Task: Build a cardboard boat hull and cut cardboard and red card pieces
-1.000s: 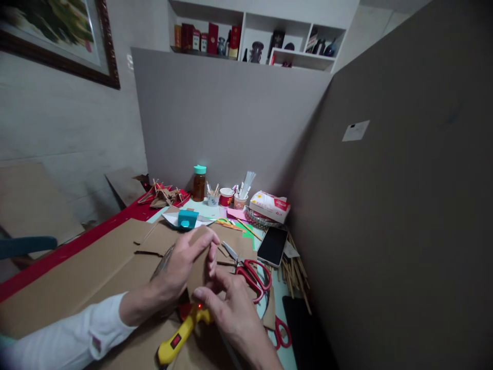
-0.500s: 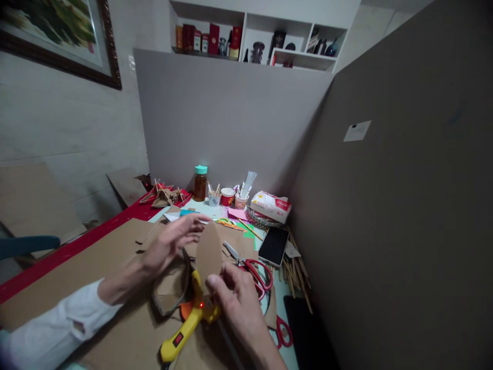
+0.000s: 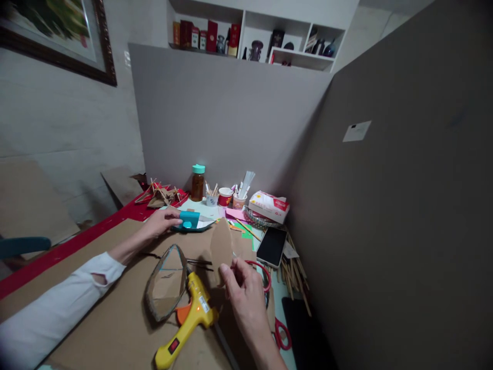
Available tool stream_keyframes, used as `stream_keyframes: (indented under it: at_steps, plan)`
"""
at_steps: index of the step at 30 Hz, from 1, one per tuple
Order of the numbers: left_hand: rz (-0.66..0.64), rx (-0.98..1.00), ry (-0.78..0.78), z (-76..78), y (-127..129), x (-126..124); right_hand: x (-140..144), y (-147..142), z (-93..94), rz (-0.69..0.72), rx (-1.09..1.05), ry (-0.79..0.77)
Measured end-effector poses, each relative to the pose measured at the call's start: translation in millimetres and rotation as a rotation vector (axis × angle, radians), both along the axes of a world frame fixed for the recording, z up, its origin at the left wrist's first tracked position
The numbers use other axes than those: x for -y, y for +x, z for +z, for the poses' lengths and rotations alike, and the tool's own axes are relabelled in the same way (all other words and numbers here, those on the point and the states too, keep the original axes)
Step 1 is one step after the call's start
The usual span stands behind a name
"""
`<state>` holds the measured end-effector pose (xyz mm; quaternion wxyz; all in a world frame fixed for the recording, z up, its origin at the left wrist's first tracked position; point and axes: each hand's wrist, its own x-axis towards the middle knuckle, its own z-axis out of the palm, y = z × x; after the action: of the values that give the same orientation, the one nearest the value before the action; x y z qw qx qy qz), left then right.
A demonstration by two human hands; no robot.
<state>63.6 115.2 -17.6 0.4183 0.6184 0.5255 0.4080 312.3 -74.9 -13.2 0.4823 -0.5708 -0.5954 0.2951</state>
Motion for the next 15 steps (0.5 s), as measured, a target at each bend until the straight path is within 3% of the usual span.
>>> stream_keyframes:
  at_steps: [8, 15]
  plan:
    - [-0.117, 0.063, -0.065, -4.3, 6.5, 0.2, 2.6, -1.3, 4.1, -0.030, 0.083, -0.041]
    - [-0.201, 0.195, 0.060, 21.2, 7.8, 11.4, 1.4, -1.1, 2.5, -0.052, 0.065, -0.017]
